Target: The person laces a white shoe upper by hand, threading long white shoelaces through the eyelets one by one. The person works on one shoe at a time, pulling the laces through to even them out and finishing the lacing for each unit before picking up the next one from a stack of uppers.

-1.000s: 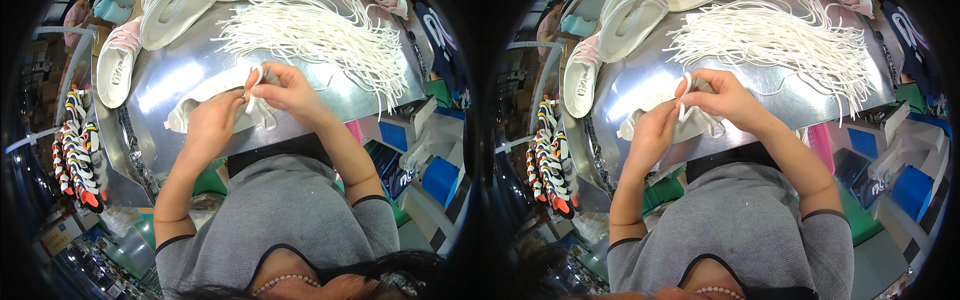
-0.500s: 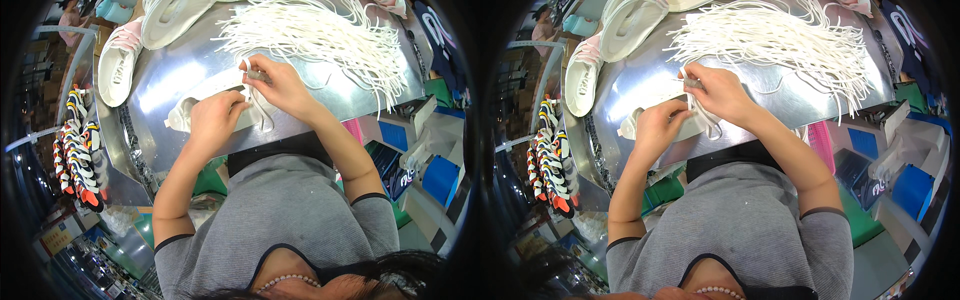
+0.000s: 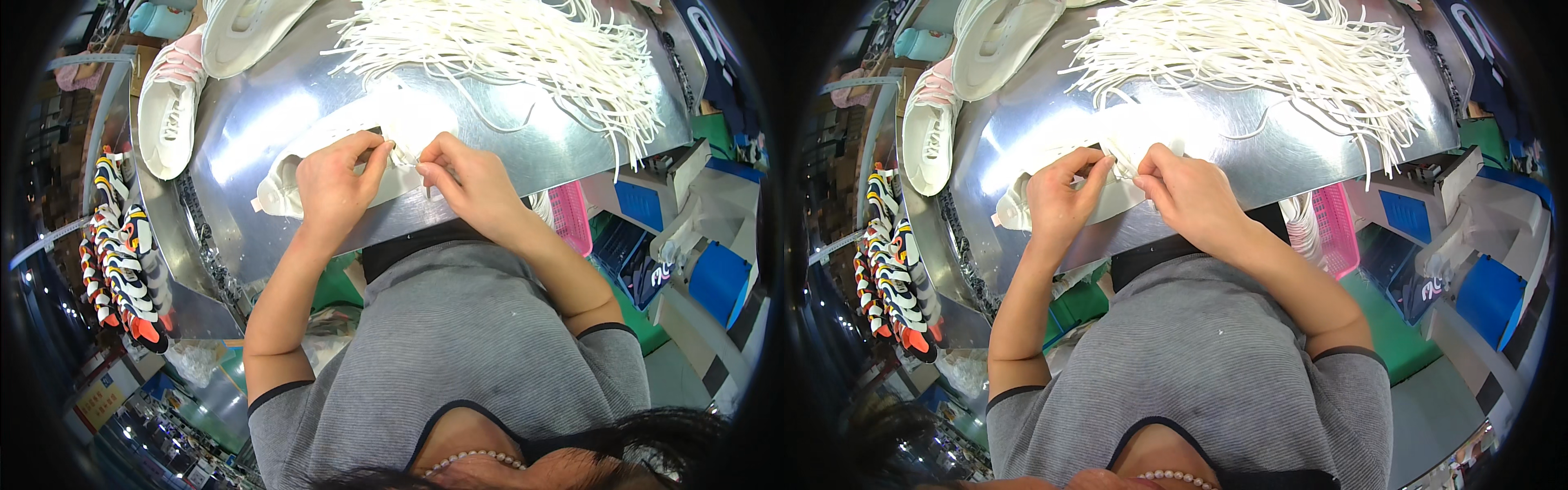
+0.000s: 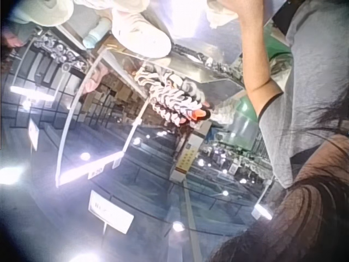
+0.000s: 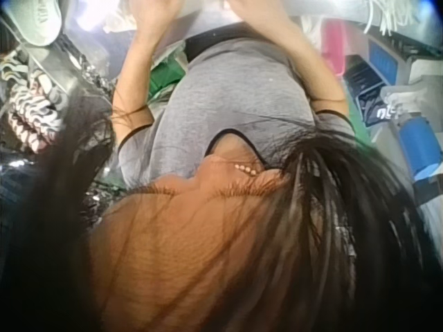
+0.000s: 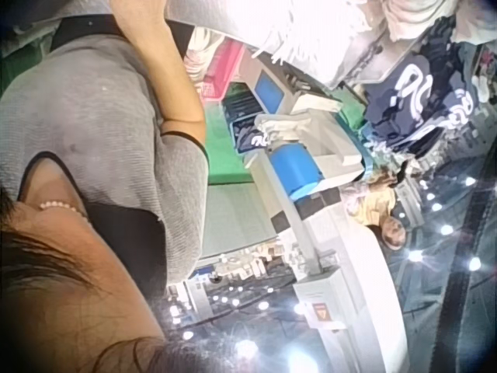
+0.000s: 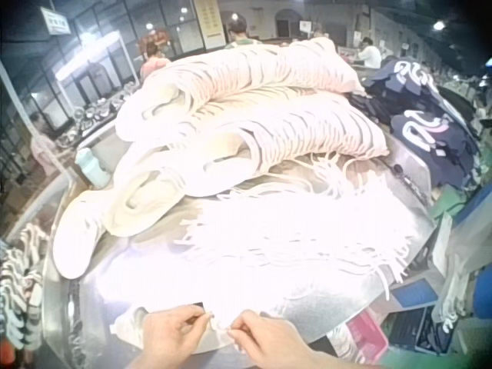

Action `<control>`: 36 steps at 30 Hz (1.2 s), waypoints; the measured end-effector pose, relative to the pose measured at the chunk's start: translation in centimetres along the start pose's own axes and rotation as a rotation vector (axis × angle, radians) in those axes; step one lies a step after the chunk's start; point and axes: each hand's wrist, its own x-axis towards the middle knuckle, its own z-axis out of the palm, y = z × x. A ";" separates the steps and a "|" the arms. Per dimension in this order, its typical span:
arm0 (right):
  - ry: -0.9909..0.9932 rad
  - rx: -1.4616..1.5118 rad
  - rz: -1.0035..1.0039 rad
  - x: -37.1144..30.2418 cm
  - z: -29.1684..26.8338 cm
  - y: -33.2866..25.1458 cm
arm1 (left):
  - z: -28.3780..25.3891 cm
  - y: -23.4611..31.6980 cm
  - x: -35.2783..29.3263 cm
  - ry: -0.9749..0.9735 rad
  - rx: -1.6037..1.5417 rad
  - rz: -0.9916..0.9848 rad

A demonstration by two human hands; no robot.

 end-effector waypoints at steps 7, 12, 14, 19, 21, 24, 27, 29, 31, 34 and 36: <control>0.016 -0.025 -0.025 0.5 0.3 0.3 | -0.3 -0.1 0.4 -0.046 0.009 0.004; -0.028 0.046 0.016 0.6 -0.2 -0.1 | -0.4 -0.2 0.4 -0.044 0.000 0.020; -0.020 0.027 0.023 0.6 -0.2 -0.1 | -0.4 -0.3 0.4 -0.044 -0.003 0.029; -0.036 0.013 0.059 0.6 -0.5 -0.2 | -0.4 -0.2 0.5 -0.051 0.005 0.037; -0.014 0.027 0.022 0.6 -0.4 0.1 | -0.5 -0.2 0.5 -0.053 0.008 0.035; -0.026 0.035 0.025 0.7 -0.4 0.1 | -0.6 -0.1 0.5 -0.082 0.002 0.013; -0.044 -0.024 0.104 1.0 -0.3 -0.5 | -1.0 -0.1 0.5 -0.184 -0.096 -0.065; -0.017 -0.133 0.071 0.9 0.4 -0.1 | -1.5 -0.6 0.3 -0.288 -0.260 -0.135; 0.038 -0.225 0.035 1.0 1.7 0.3 | -1.1 -0.7 -0.2 -0.284 -0.247 -0.136; 0.132 -0.339 0.003 2.1 4.2 0.5 | -0.5 -1.4 -1.0 -0.208 -0.222 -0.151; 0.127 -0.346 -0.006 2.2 4.3 0.6 | -0.4 -1.8 -1.3 -0.159 -0.271 -0.164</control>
